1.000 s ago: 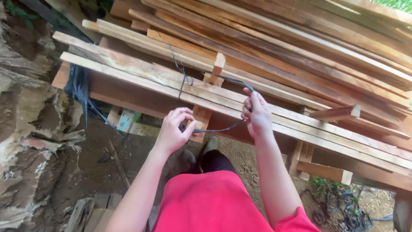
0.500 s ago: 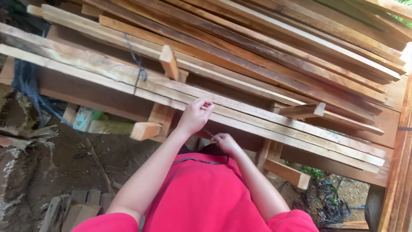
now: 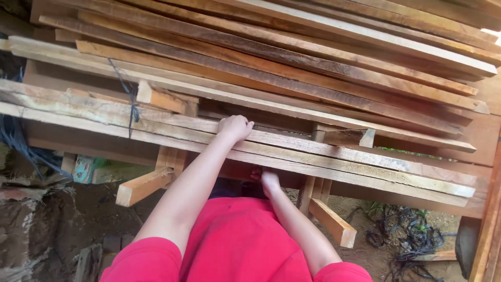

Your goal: The person ties a bundle of wooden planks together using a black strap. They wrap the strap around the planks, pull it tight, and tie a knot to secure the bundle. The person then lifts the tied bundle of planks.

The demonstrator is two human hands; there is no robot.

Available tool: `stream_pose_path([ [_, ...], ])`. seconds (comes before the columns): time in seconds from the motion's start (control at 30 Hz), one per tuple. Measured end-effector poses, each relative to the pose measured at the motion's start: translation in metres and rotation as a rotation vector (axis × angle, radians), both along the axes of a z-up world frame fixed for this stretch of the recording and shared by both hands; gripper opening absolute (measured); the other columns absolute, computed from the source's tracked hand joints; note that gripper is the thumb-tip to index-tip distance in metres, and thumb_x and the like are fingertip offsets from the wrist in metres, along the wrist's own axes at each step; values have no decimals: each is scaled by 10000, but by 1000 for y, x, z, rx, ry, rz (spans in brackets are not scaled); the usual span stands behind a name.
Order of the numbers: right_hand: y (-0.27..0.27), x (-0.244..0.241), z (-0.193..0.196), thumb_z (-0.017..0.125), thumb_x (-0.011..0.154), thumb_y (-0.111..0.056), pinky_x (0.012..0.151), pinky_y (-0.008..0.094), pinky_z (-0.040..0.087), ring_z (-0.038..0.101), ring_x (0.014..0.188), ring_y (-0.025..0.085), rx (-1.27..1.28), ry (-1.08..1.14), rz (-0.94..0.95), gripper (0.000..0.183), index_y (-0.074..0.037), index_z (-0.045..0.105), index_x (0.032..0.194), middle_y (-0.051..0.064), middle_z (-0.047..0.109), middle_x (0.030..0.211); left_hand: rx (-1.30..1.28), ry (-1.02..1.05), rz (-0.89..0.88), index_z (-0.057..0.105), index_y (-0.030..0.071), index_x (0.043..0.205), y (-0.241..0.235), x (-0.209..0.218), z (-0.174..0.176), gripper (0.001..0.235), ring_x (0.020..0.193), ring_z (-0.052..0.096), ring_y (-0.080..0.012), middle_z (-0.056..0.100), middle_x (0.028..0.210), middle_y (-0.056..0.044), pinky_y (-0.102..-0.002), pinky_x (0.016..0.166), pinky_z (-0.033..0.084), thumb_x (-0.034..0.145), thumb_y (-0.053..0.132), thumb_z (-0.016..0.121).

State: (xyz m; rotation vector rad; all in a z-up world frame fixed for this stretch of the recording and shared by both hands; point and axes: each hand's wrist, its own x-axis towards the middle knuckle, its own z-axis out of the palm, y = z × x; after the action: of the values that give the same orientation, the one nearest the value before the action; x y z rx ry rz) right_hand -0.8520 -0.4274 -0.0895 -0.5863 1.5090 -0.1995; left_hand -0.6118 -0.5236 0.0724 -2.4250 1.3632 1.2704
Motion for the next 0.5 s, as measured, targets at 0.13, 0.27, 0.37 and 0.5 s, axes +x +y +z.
stream_pose_path([
  [0.13, 7, -8, -36, 513, 1049, -366, 709, 523, 662, 782, 831, 324, 2, 7, 74, 441, 25, 703, 1125, 210, 774, 1012, 152, 57, -58, 778, 169, 1140, -33, -4, -7, 472, 1228, 659, -346, 743, 1210, -147, -533, 1054, 484, 941, 471, 475],
  [0.27, -2, 0, -14, 566, 1040, -351, 716, 505, 668, 779, 862, 326, 95, -155, -90, 396, 5, 615, 1207, 183, 756, 1041, 358, 155, -94, 682, 82, 1313, -52, -10, 0, 604, 1359, 560, -331, 657, 1375, -158, -534, 1145, 404, 949, 509, 460],
  [0.37, -13, 9, 20, 641, 975, -197, 731, 468, 663, 777, 901, 316, 70, -132, -39, 354, 44, 588, 1229, 180, 744, 1067, 456, 242, -107, 623, 43, 1379, -62, -22, 35, 645, 1429, 489, -333, 600, 1456, -170, -514, 1196, 344, 938, 471, 429],
  [0.5, -7, 10, 39, 662, 960, -119, 770, 483, 659, 766, 948, 351, 102, -95, -89, 364, 79, 604, 1259, 208, 738, 1123, 604, 258, -174, 455, 69, 1528, -80, -12, 30, 866, 1531, 322, -317, 430, 1615, -129, -550, 1258, 201, 935, 685, 316],
])
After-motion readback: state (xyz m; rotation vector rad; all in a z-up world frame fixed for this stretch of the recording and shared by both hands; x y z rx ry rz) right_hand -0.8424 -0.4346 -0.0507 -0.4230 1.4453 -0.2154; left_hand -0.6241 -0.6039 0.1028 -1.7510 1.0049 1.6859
